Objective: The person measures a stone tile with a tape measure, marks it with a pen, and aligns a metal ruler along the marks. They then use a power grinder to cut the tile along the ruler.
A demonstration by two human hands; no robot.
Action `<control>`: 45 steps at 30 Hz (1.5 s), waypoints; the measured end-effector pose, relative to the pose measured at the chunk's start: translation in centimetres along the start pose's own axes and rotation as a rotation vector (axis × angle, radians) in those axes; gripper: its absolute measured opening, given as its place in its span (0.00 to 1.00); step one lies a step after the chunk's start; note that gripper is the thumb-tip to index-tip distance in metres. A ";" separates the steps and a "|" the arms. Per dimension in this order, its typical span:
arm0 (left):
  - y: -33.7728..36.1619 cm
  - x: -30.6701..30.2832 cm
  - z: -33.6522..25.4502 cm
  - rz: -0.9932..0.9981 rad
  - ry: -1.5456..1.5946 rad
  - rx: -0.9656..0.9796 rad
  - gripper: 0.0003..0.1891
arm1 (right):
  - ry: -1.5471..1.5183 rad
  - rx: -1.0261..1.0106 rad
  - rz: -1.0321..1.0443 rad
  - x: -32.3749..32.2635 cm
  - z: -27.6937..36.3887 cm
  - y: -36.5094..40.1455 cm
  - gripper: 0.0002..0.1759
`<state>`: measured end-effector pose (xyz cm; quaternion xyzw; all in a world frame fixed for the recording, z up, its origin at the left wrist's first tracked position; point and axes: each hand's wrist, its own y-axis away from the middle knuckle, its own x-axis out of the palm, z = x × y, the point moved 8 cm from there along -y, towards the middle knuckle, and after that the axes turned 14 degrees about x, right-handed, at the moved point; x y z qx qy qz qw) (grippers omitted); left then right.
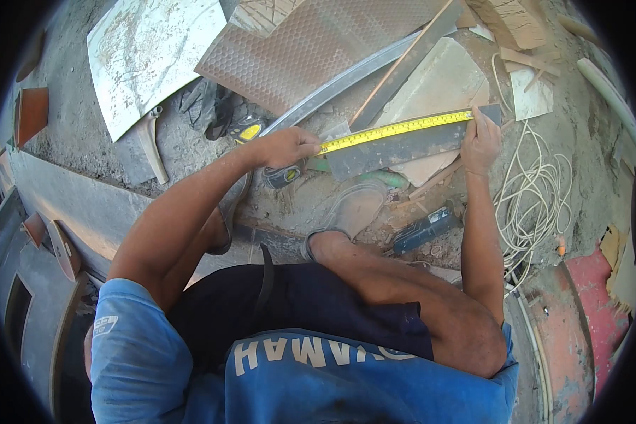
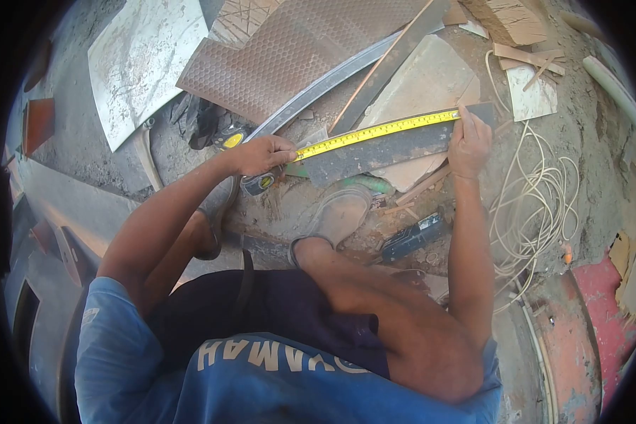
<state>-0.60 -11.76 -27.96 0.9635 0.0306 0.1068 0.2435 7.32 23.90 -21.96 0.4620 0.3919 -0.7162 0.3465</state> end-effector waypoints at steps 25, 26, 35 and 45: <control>0.1 0.1 -0.8 -0.052 0.021 -0.055 0.19 | -0.018 0.050 -0.033 -0.8 0.6 -0.2 0.18; 0.3 0.1 -1.1 -0.055 0.054 -0.086 0.19 | -0.071 0.096 -0.045 -0.9 0.4 -0.3 0.17; 0.1 0.2 -0.5 -0.101 -0.021 0.027 0.20 | -0.122 0.098 -0.030 -1.0 0.3 -0.3 0.11; 0.2 0.3 -0.4 -0.127 -0.055 0.030 0.20 | -0.125 0.153 0.012 -0.4 -0.1 -0.4 0.08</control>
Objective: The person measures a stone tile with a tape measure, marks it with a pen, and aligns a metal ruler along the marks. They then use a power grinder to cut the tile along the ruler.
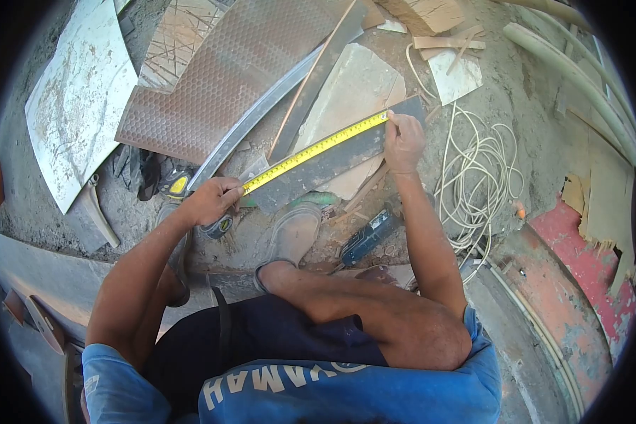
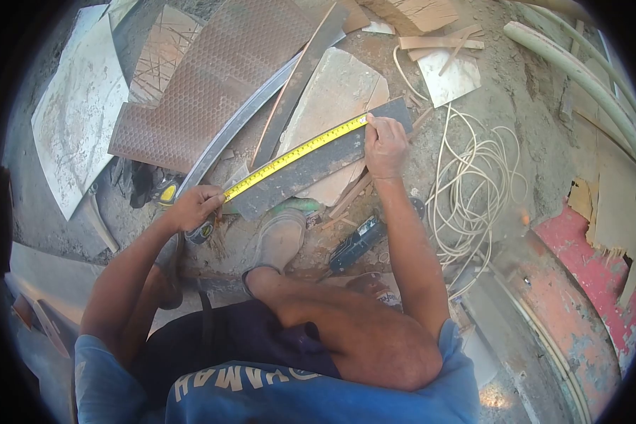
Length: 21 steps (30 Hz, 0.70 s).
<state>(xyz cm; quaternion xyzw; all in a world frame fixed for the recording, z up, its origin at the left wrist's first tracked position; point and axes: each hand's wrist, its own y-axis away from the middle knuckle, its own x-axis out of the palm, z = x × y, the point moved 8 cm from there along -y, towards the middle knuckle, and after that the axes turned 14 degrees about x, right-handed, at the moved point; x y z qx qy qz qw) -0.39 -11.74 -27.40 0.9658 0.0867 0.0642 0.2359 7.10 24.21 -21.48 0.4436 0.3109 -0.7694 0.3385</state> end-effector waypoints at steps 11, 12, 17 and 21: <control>0.0 0.1 0.6 -0.010 0.060 -0.021 0.19 | -0.097 -0.035 0.053 0.3 -0.6 -0.3 0.08; 0.1 0.3 0.8 -0.005 0.066 -0.023 0.19 | -0.093 -0.031 0.059 0.3 -0.7 -0.1 0.08; 0.1 0.0 0.1 -0.034 0.070 -0.071 0.18 | -0.103 0.006 0.070 0.1 -0.3 -0.2 0.10; 0.1 -0.1 0.1 -0.022 0.068 -0.084 0.17 | -0.097 -0.003 0.054 0.3 -0.5 -0.2 0.10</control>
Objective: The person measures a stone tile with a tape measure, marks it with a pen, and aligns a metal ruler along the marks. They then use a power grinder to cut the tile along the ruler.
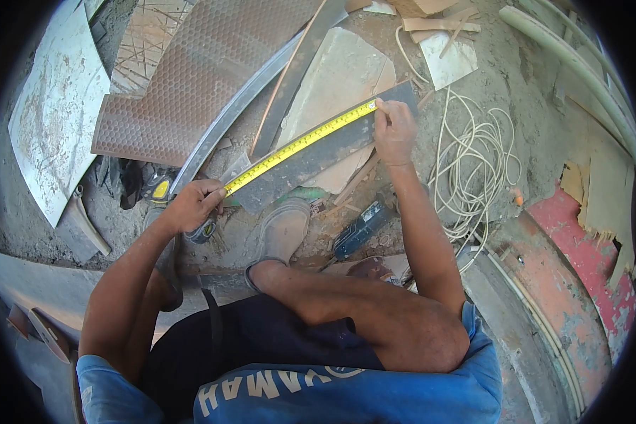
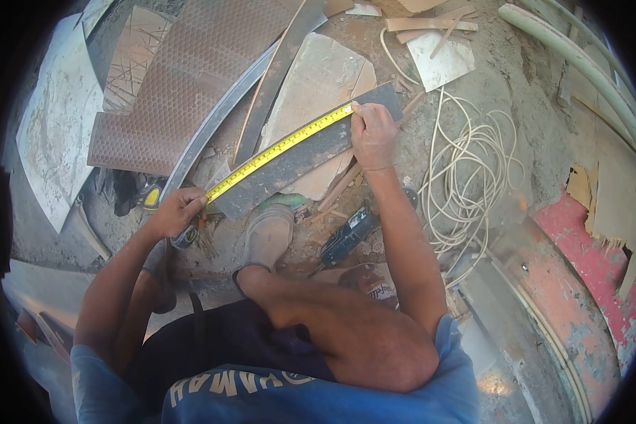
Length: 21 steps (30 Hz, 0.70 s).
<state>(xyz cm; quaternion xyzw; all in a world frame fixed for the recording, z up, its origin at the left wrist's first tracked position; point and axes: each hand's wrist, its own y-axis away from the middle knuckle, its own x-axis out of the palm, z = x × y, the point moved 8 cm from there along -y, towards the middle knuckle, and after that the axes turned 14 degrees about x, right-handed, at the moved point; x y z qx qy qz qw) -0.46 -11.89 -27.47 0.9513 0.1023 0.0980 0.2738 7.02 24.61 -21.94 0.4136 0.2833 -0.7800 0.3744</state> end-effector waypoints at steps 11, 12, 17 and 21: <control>0.0 0.2 -0.1 -0.027 -0.009 -0.005 0.17 | -0.044 0.038 0.070 0.8 -0.9 -0.6 0.10; 0.0 0.1 -0.1 -0.027 -0.011 -0.005 0.17 | -0.044 0.039 0.067 0.6 -1.0 -0.7 0.10; -0.2 -0.1 -1.1 -0.015 -0.073 0.077 0.18 | -0.074 -0.033 0.040 0.4 -0.6 -0.7 0.10; -0.2 0.2 -1.0 -0.016 -0.048 0.058 0.17 | -0.070 -0.019 0.005 0.4 -0.3 -0.6 0.10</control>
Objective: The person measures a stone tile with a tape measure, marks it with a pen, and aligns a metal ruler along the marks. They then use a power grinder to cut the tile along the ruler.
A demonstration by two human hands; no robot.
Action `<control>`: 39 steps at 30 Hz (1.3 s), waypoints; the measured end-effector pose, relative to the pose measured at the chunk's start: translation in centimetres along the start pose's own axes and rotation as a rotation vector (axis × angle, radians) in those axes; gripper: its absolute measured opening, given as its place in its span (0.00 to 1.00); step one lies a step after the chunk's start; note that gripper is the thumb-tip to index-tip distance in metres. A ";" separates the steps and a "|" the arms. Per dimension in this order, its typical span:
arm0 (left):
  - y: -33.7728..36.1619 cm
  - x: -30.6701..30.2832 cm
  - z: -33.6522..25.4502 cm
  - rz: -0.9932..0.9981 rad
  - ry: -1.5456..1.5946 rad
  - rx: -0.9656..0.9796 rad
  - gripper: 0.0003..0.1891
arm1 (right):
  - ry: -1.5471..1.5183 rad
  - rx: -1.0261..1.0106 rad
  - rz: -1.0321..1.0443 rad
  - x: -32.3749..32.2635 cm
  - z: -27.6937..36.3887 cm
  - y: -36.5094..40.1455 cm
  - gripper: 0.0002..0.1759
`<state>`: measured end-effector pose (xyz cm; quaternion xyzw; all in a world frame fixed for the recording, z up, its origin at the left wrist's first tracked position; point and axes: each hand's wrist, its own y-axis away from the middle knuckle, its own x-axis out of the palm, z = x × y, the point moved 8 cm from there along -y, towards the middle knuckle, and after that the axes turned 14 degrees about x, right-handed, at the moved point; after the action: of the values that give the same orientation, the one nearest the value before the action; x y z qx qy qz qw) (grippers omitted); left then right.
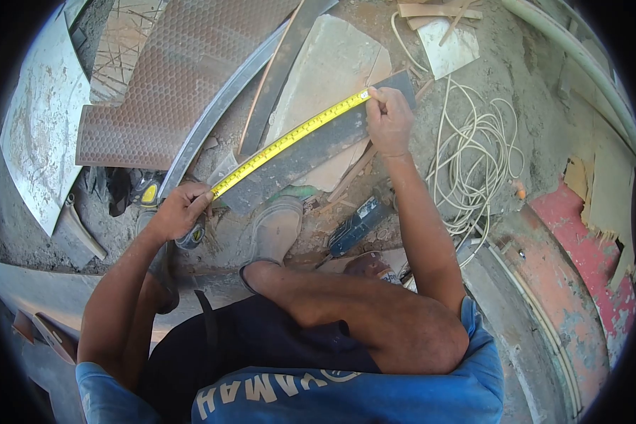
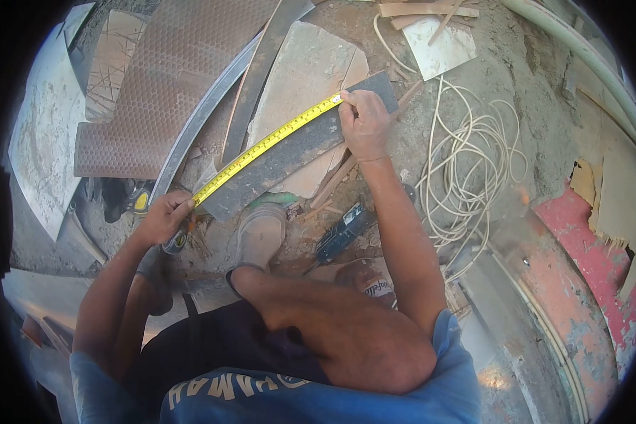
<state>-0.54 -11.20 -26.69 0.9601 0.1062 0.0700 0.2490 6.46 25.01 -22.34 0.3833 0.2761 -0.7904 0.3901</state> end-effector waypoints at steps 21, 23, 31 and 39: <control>0.0 -0.1 0.1 0.008 -0.021 -0.028 0.18 | -0.052 0.017 0.035 -0.5 -0.6 -0.2 0.10; 0.1 0.0 0.3 0.039 -0.023 -0.050 0.18 | -0.044 0.086 0.095 0.0 -1.1 0.0 0.09; -0.3 0.5 -4.8 0.038 0.079 0.007 0.19 | -0.577 0.511 -0.111 -5.1 0.2 -0.8 0.31; -6.4 0.1 -15.2 -0.243 0.408 0.287 0.16 | -1.196 0.691 0.531 0.0 13.6 4.4 0.50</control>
<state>-4.37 1.32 -16.63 0.9318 0.2773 0.2159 0.0906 4.82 12.58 -15.39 0.0421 -0.3500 -0.7852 0.5092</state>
